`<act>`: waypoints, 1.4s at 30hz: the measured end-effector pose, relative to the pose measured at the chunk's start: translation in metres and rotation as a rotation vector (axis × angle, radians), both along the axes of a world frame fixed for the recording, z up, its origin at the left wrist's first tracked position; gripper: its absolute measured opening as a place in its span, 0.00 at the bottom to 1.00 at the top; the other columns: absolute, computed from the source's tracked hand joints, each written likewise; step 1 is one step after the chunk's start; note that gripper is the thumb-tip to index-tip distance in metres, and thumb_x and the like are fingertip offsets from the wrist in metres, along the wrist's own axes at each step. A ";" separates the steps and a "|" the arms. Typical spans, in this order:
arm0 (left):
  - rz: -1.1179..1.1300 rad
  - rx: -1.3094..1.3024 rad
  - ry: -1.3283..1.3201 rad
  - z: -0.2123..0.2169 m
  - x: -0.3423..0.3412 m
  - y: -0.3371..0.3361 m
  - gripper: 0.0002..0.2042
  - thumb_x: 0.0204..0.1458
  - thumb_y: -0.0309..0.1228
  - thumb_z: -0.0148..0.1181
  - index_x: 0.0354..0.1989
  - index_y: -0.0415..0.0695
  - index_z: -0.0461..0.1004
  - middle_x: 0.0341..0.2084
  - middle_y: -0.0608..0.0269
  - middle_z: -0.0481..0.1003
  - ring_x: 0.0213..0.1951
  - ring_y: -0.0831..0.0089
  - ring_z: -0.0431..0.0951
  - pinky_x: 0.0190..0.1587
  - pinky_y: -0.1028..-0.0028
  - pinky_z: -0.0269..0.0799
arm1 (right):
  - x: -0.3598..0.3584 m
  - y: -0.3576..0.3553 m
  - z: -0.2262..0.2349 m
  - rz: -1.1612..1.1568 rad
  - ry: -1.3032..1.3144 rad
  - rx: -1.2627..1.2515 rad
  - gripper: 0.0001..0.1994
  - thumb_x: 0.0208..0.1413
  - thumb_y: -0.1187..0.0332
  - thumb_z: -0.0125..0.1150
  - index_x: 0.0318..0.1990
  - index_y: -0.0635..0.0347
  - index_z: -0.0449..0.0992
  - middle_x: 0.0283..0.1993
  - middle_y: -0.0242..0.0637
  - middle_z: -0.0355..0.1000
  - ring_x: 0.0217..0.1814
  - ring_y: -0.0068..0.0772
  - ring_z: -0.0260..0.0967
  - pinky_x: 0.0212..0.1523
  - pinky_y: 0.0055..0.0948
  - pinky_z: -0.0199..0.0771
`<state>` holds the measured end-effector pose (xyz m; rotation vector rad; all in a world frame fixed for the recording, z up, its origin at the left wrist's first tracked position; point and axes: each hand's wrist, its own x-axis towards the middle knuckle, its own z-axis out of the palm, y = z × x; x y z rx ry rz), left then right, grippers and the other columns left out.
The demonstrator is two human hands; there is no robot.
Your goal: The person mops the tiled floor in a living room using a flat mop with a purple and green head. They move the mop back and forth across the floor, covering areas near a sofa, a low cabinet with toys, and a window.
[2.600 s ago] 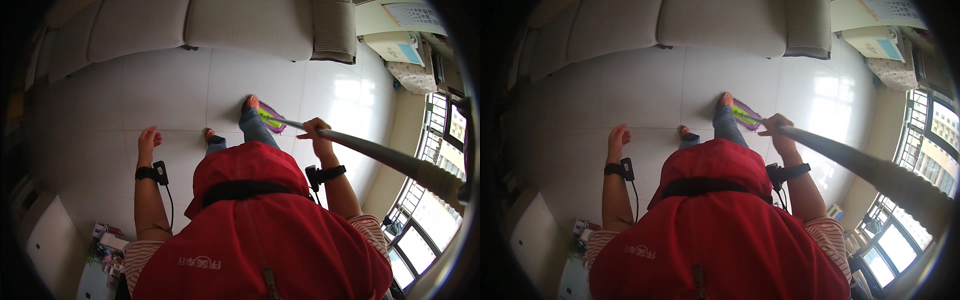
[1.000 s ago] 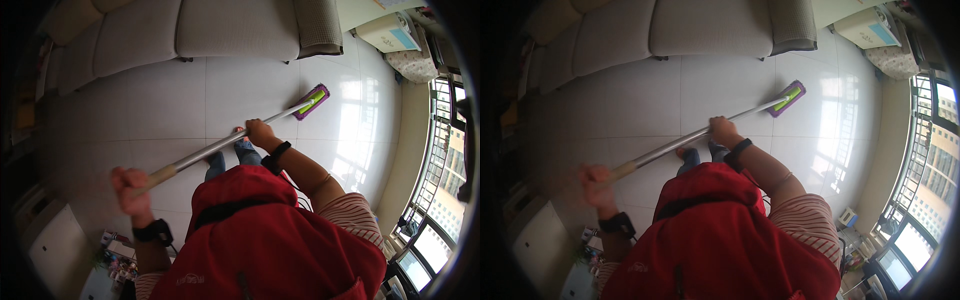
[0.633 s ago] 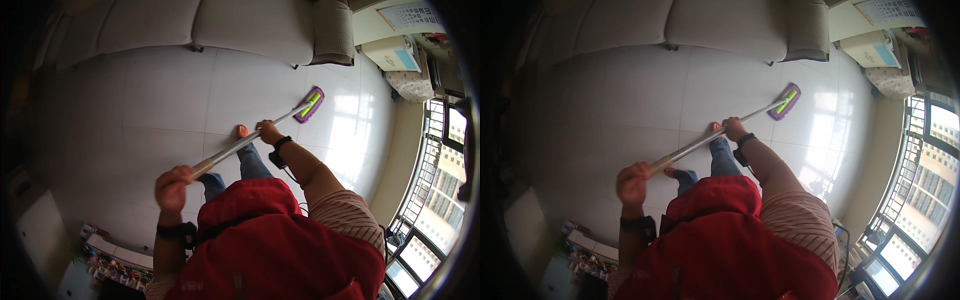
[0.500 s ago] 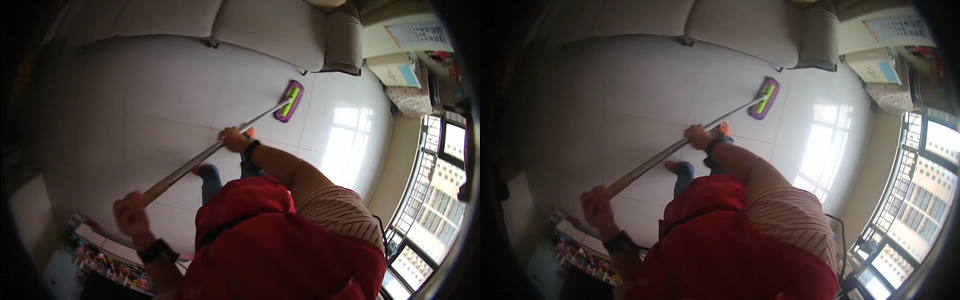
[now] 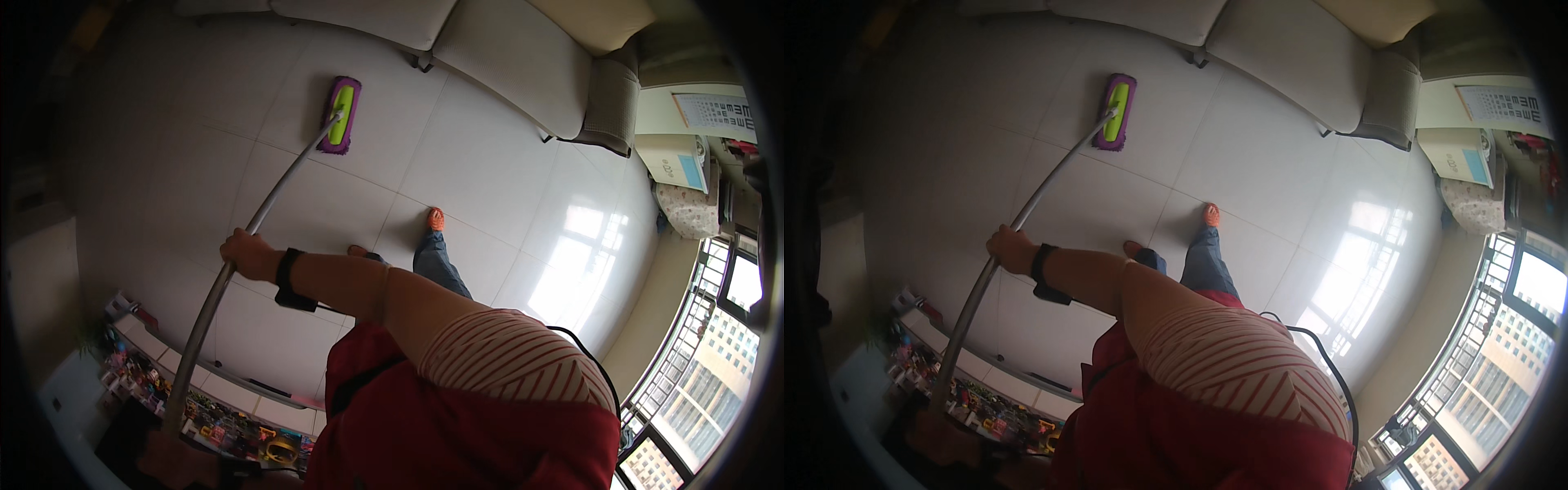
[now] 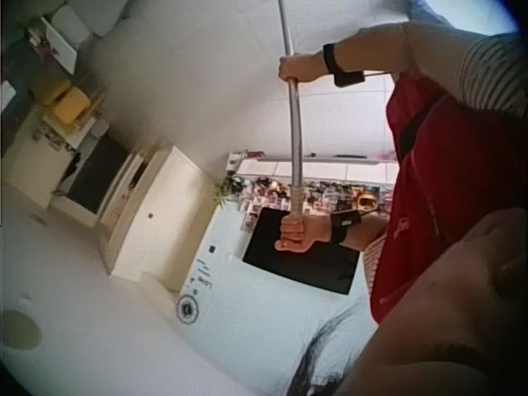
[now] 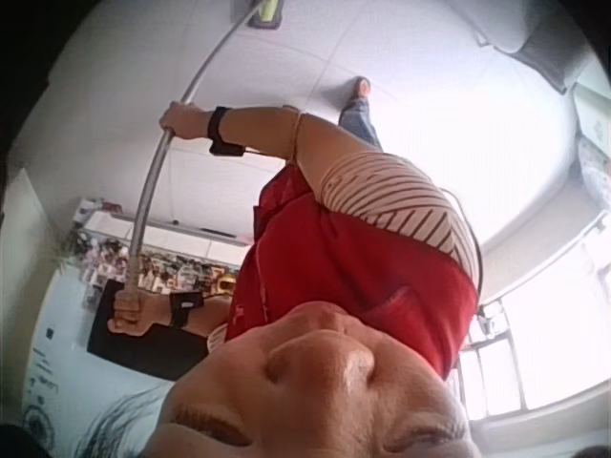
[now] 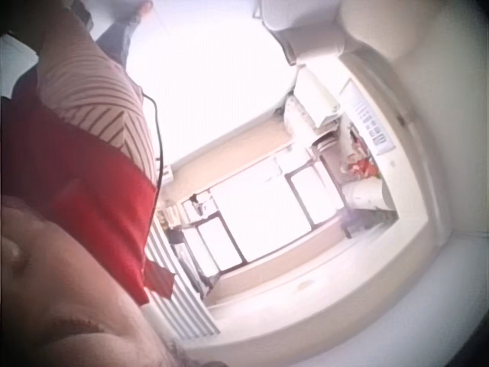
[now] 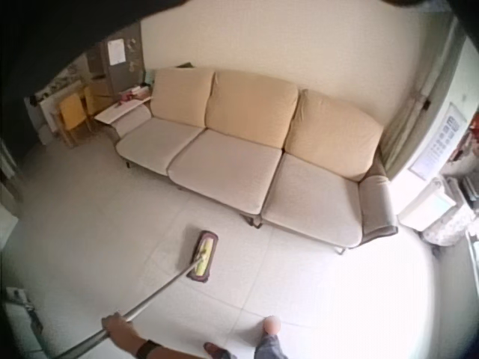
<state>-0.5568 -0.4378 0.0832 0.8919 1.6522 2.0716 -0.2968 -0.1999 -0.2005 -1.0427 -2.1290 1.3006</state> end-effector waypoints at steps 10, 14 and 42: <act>-0.657 0.127 -0.120 -0.002 0.054 0.135 0.08 0.58 0.31 0.48 0.37 0.37 0.65 0.17 0.67 0.58 0.22 0.77 0.63 0.30 0.78 0.61 | 0.161 -0.022 0.028 -0.232 -0.227 -0.112 0.15 0.44 0.61 0.67 0.35 0.62 0.74 0.39 0.43 0.71 0.46 0.47 0.64 0.46 0.41 0.73; -1.259 0.237 -0.189 -0.006 0.216 0.247 0.11 0.59 0.29 0.45 0.47 0.39 0.64 0.22 0.65 0.67 0.27 0.73 0.70 0.40 0.69 0.66 | 0.284 -0.036 0.002 -0.693 -0.040 0.036 0.10 0.34 0.77 0.65 0.27 0.61 0.72 0.27 0.41 0.71 0.33 0.48 0.68 0.44 0.39 0.67; -1.202 -1.056 -0.051 -0.308 0.496 0.402 0.13 0.57 0.31 0.49 0.48 0.40 0.70 0.34 0.59 0.76 0.35 0.73 0.77 0.38 0.75 0.74 | 0.696 -0.007 0.067 -1.819 0.465 -0.223 0.12 0.56 0.66 0.60 0.33 0.66 0.66 0.33 0.39 0.61 0.34 0.29 0.66 0.35 0.34 0.85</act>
